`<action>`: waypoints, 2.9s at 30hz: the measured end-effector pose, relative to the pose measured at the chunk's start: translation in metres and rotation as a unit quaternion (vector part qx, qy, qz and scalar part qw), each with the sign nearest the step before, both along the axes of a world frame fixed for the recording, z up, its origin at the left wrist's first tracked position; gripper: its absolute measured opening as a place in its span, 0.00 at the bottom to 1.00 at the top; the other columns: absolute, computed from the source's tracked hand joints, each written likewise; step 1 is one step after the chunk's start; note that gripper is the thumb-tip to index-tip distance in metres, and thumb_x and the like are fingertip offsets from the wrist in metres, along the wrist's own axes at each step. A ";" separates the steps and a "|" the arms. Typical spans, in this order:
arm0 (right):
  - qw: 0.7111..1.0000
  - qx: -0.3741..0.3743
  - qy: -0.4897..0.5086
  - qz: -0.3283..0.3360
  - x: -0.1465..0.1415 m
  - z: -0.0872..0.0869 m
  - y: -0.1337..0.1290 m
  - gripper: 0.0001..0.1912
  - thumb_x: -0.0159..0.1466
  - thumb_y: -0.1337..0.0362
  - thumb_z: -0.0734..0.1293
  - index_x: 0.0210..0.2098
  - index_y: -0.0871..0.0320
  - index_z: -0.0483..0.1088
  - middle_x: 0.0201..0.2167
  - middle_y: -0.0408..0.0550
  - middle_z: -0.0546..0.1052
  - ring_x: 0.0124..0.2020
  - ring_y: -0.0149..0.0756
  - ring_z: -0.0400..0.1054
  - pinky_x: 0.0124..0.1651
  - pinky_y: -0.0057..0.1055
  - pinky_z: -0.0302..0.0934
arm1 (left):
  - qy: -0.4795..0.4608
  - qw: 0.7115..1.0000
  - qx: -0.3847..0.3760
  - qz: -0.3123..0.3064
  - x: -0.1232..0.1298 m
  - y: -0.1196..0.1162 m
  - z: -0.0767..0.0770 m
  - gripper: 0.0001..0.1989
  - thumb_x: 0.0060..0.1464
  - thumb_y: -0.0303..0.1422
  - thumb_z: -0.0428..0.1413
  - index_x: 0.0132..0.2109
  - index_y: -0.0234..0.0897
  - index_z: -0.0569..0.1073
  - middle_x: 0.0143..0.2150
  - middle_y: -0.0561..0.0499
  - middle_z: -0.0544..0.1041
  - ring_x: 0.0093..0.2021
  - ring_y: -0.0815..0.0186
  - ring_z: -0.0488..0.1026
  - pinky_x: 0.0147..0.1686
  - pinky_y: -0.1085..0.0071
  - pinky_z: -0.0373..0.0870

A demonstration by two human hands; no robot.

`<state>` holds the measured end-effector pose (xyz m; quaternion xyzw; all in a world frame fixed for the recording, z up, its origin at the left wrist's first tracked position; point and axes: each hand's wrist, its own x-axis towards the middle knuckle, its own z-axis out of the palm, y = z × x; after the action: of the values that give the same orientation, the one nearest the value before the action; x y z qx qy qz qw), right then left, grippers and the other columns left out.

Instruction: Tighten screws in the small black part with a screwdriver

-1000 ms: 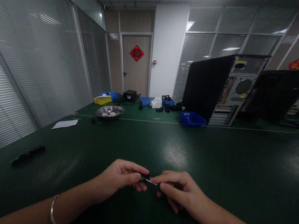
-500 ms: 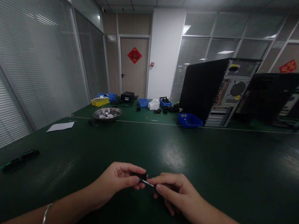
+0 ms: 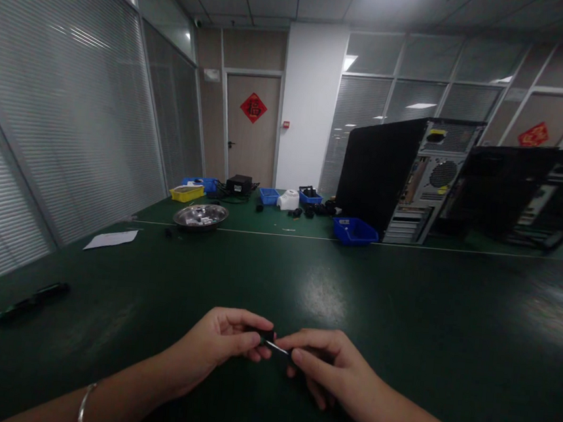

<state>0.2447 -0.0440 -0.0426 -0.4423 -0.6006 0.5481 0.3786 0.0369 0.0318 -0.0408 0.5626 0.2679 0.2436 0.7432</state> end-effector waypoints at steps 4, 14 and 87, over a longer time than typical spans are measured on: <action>1.000 -0.009 0.005 -0.010 -0.001 0.000 -0.001 0.19 0.60 0.55 0.63 0.47 0.59 0.70 0.29 0.47 0.72 0.14 0.18 0.57 0.14 0.16 0.47 | -0.005 1.000 0.001 -0.002 0.000 -0.001 0.001 0.15 0.49 0.30 0.57 0.45 0.29 0.73 0.37 0.42 0.77 0.36 0.66 0.73 0.39 0.70 0.67; 1.000 0.002 0.000 0.004 -0.001 0.002 0.001 0.18 0.61 0.56 0.62 0.46 0.58 0.70 0.31 0.47 0.71 0.15 0.17 0.57 0.15 0.17 0.49 | 0.010 1.000 0.006 0.003 0.000 -0.002 0.003 0.15 0.48 0.31 0.58 0.44 0.28 0.73 0.36 0.41 0.78 0.36 0.64 0.74 0.39 0.69 0.67; 0.998 0.019 0.044 0.032 0.001 -0.001 0.000 0.17 0.60 0.56 0.63 0.45 0.58 0.71 0.29 0.46 0.71 0.15 0.17 0.57 0.14 0.16 0.48 | 0.006 1.000 -0.007 -0.015 -0.002 -0.002 0.002 0.13 0.47 0.28 0.59 0.41 0.29 0.71 0.37 0.41 0.77 0.38 0.62 0.75 0.38 0.69 0.69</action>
<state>0.2456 -0.0436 -0.0440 -0.3911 -0.6078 0.5671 0.3950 0.0350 0.0297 -0.0386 0.5629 0.2654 0.2268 0.7492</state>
